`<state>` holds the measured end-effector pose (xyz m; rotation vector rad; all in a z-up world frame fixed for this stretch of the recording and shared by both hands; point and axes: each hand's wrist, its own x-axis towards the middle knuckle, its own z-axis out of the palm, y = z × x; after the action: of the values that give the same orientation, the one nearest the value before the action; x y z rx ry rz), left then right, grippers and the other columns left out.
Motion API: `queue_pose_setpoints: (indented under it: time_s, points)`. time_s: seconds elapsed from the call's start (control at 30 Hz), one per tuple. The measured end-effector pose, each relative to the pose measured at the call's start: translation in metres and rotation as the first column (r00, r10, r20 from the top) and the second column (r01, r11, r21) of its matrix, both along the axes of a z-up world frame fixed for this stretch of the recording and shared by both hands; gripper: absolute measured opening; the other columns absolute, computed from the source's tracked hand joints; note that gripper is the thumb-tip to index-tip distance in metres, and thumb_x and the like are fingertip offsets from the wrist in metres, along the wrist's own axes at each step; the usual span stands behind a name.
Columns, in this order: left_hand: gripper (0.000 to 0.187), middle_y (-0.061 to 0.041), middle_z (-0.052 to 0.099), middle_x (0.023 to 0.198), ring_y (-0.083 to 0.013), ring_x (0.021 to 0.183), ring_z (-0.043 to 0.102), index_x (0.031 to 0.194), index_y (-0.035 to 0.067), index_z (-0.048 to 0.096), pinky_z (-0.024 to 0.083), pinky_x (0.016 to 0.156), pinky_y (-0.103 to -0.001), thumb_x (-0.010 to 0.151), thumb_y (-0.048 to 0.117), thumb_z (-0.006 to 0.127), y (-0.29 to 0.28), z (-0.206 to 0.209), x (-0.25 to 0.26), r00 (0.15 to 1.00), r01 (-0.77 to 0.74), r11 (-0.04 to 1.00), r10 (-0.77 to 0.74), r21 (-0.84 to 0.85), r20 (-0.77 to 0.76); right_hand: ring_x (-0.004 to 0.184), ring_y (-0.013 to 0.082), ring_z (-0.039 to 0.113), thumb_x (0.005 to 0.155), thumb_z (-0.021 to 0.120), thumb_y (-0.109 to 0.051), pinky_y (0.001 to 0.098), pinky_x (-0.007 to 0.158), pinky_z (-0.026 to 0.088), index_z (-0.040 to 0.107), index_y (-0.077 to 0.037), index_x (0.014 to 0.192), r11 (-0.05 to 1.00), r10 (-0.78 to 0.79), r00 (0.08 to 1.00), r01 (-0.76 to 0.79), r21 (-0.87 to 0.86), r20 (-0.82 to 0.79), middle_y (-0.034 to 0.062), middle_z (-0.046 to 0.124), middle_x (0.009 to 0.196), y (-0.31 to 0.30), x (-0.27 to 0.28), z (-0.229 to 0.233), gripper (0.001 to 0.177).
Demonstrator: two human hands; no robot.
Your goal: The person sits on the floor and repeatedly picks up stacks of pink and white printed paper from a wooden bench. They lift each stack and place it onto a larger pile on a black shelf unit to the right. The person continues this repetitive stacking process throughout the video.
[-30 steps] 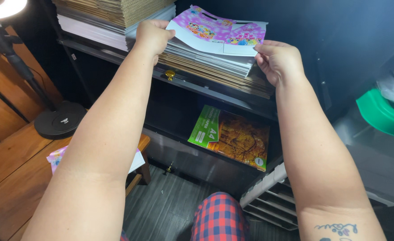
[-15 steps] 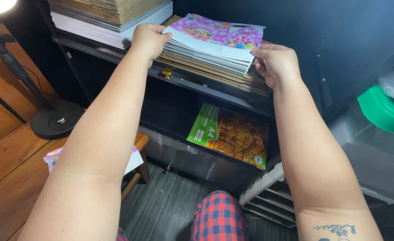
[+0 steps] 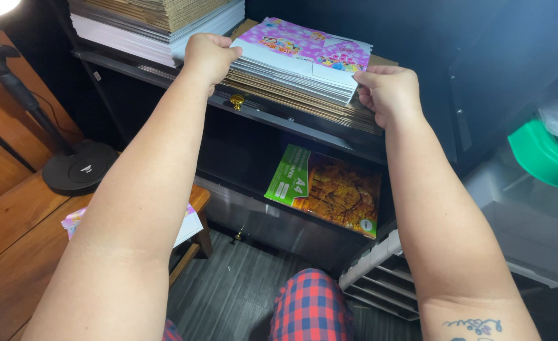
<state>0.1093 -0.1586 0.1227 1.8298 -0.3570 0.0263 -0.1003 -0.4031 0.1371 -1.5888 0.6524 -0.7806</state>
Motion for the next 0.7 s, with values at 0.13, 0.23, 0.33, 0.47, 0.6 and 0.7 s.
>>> queue_pose_setpoints:
  time_s: [0.13,0.23,0.33,0.47,0.6,0.7]
  points:
    - [0.041,-0.008,0.075,0.126,-0.0224,0.119,0.072,0.124,0.013,0.073,0.056,0.104,-0.035,0.086,0.027,0.083,0.002,0.0,-0.006,1.0,-0.005,1.0,0.005,-0.013,-0.022,0.056,0.0076,0.058,0.085,0.084,-0.012,0.0153,0.049,0.053,0.074,-0.002,0.108,1.0,0.003,1.0,-0.003,-0.011,0.007,0.0058,0.067,0.076,-0.001,0.0,-0.003,0.028]
    - [0.04,-0.009,0.074,0.128,-0.0226,0.121,0.071,0.125,0.014,0.074,0.057,0.103,-0.035,0.088,0.028,0.081,0.006,0.001,-0.012,1.0,-0.002,1.0,0.002,-0.013,-0.016,0.057,0.0067,0.057,0.088,0.081,-0.013,0.0144,0.05,0.052,0.074,-0.002,0.11,1.0,0.021,1.0,-0.021,-0.011,-0.004,0.005,0.067,0.076,-0.001,-0.001,-0.003,0.026]
    - [0.049,-0.011,0.068,0.14,-0.0254,0.133,0.064,0.135,0.008,0.066,0.049,0.115,-0.038,0.091,0.027,0.077,0.017,0.003,-0.024,1.0,0.012,0.998,-0.011,-0.063,0.008,0.055,0.0082,0.064,0.091,0.075,-0.022,0.0166,0.046,0.051,0.074,-0.007,0.114,0.999,0.004,0.999,-0.002,-0.043,0.046,0.0072,0.071,0.077,0.0,-0.01,0.001,0.028]
    - [0.045,-0.006,0.069,0.139,-0.0199,0.13,0.066,0.135,0.012,0.068,0.05,0.112,-0.034,0.092,0.027,0.071,0.049,-0.005,-0.06,0.999,-0.036,0.984,0.039,-0.175,0.018,0.065,0.0048,0.055,0.092,0.071,-0.032,0.02,0.048,0.044,0.071,-0.016,0.122,0.981,-0.019,0.967,0.067,-0.18,0.254,-0.0031,0.069,0.103,0.028,-0.042,0.01,0.034]
    - [0.038,-0.004,0.074,0.128,-0.0144,0.119,0.07,0.127,0.013,0.073,0.054,0.104,-0.028,0.09,0.022,0.073,0.093,-0.071,-0.073,0.988,-0.032,0.977,0.062,-0.211,0.138,0.064,0.0031,0.055,0.1,0.069,-0.011,0.015,0.044,0.044,0.068,-0.007,0.113,0.937,0.247,0.827,-0.07,-0.343,0.505,0.0029,0.067,0.095,0.064,-0.053,-0.018,0.014]
    - [0.042,-0.026,0.066,0.132,-0.0342,0.123,0.065,0.132,0.004,0.069,0.057,0.096,-0.044,0.093,0.016,0.079,0.143,-0.132,-0.086,0.991,-0.118,0.971,0.127,-0.21,0.032,0.079,0.0072,0.054,0.099,0.076,-0.011,0.0221,0.068,0.049,0.076,-0.006,0.11,0.812,0.305,0.855,-0.003,-0.583,0.42,0.0061,0.067,0.096,0.104,-0.059,-0.047,0.012]
